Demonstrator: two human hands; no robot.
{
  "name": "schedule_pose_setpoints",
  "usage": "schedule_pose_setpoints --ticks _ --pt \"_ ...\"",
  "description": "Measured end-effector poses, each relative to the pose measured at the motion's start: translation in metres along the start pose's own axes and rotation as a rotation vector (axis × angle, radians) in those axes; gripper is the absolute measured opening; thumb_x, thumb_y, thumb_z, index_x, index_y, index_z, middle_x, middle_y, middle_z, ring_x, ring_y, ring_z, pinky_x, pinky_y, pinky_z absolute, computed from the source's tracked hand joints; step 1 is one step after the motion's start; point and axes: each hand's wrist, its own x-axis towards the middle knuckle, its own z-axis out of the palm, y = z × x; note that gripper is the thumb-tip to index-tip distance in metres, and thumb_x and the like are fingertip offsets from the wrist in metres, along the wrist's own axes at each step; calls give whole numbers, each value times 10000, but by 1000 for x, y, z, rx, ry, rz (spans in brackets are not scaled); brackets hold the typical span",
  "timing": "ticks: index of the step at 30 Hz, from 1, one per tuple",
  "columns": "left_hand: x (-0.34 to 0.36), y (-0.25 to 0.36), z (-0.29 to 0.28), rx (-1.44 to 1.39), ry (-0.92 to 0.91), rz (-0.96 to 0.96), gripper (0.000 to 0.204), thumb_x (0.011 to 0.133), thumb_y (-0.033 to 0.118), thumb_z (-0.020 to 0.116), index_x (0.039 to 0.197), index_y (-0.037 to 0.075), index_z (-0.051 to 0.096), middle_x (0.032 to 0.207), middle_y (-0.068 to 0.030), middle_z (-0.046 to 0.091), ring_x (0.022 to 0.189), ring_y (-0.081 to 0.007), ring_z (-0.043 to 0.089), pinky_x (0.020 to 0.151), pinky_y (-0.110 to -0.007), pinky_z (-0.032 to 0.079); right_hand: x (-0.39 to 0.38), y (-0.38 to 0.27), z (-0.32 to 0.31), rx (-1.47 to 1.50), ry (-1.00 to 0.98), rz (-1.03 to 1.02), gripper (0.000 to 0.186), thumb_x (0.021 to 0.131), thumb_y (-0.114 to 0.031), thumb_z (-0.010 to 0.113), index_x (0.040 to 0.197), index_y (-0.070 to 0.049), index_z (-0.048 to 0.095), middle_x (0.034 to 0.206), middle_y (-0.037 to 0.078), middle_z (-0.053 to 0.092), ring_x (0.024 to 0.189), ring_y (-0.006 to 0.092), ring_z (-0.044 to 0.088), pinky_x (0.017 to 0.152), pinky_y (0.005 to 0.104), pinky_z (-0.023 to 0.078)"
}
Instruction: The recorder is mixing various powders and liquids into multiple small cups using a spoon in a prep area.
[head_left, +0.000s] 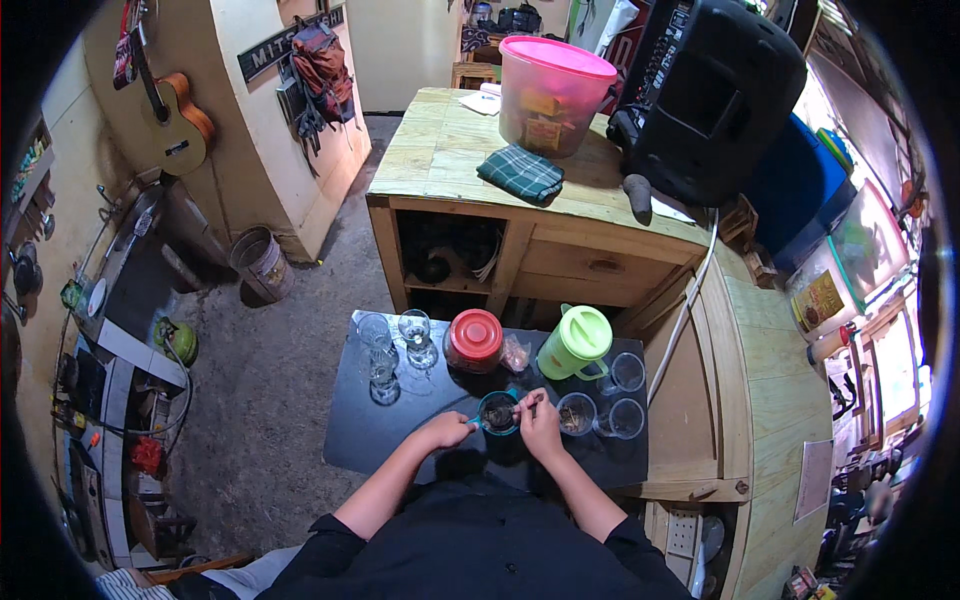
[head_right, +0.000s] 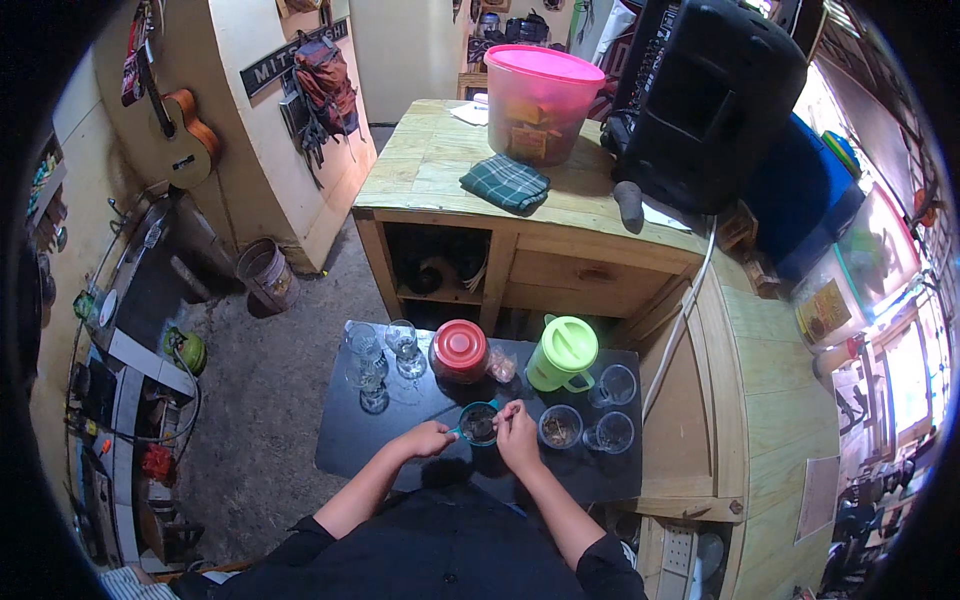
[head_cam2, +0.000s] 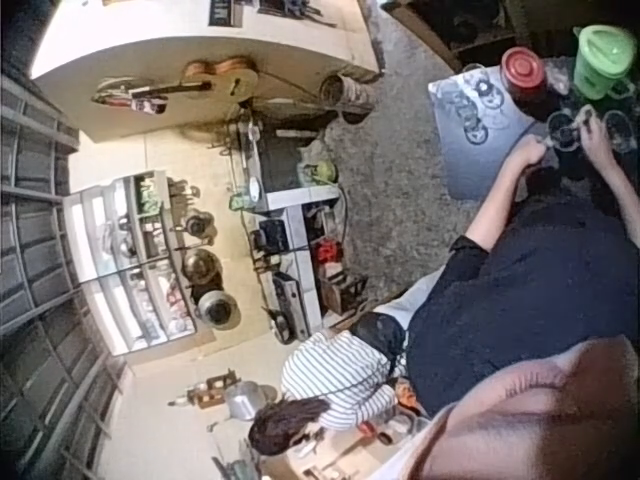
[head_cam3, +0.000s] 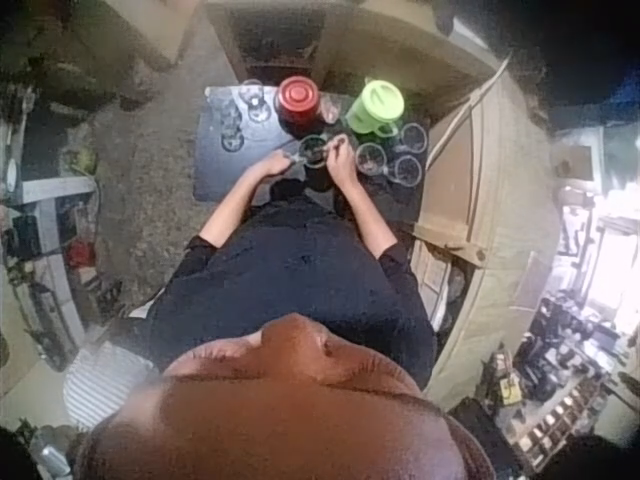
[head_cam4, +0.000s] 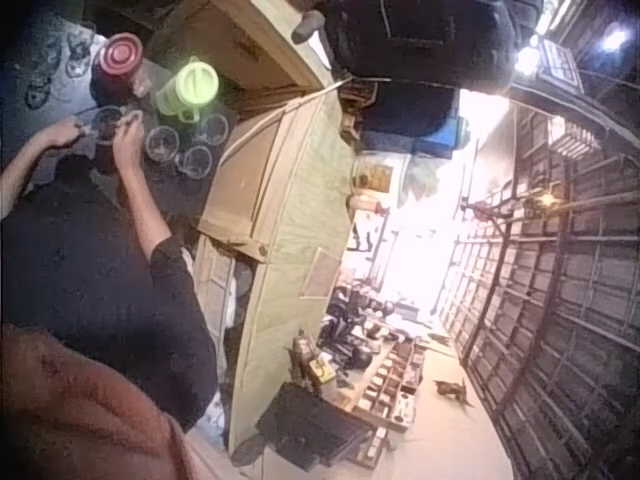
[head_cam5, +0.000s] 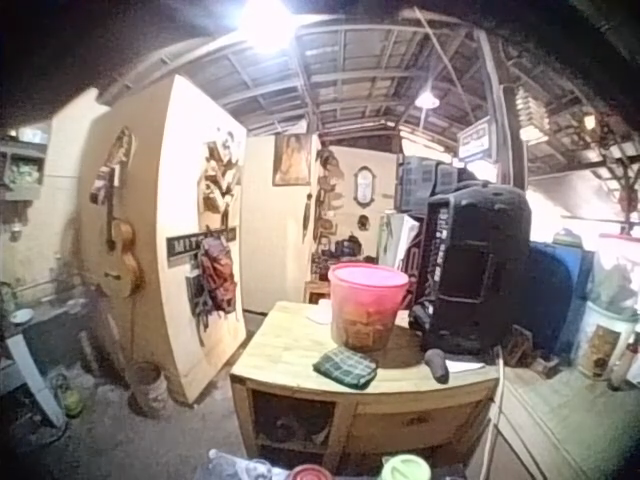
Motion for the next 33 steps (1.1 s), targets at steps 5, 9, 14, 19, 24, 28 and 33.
schedule_pose_setpoints --ticks 5,9,14,19,24,28,33 --pt "-1 3 1 41 21 7 417 864 396 523 788 -2 625 642 -121 605 598 -245 586 590 -387 437 2 5 9 -121 104 -51 85 898 4 477 875 -10 396 726 94 546 666 168 617 592 289 512" --pt "-2 2 0 39 28 -6 415 862 394 525 790 -1 629 653 -123 607 607 -244 589 593 -385 436 -2 0 3 -135 94 17 68 878 -10 470 902 4 409 713 158 541 686 300 608 613 395 467" --pt "1 -2 1 52 42 25 412 864 395 525 811 1 633 654 -118 606 618 -240 591 606 -384 438 4 -7 3 -124 112 -20 64 882 -5 465 898 -1 403 713 141 540 669 268 610 607 361 478" --pt "-4 8 -1 43 18 -9 420 867 400 521 838 -3 635 671 -133 613 641 -254 599 627 -389 442 -1 1 10 -321 105 -118 87 845 55 456 874 -3 397 721 129 512 670 251 608 605 337 489" --pt "-2 1 0 50 30 5 431 871 410 518 832 -3 633 671 -130 612 633 -243 592 629 -387 442 11 -11 6 -118 78 -64 74 845 56 445 861 -1 401 720 131 511 665 250 601 604 334 486" --pt "0 2 2 46 46 36 406 878 385 525 703 19 554 581 -51 530 540 -170 491 523 -340 384 2 1 11 -259 102 -146 80 858 68 420 844 -10 405 703 95 509 663 184 591 593 291 485" --pt "-3 1 0 -26 20 10 395 877 377 523 708 22 565 582 -51 534 540 -169 495 530 -340 390 12 -5 0 48 74 23 64 871 41 451 841 -7 423 703 75 526 684 137 596 619 287 502"
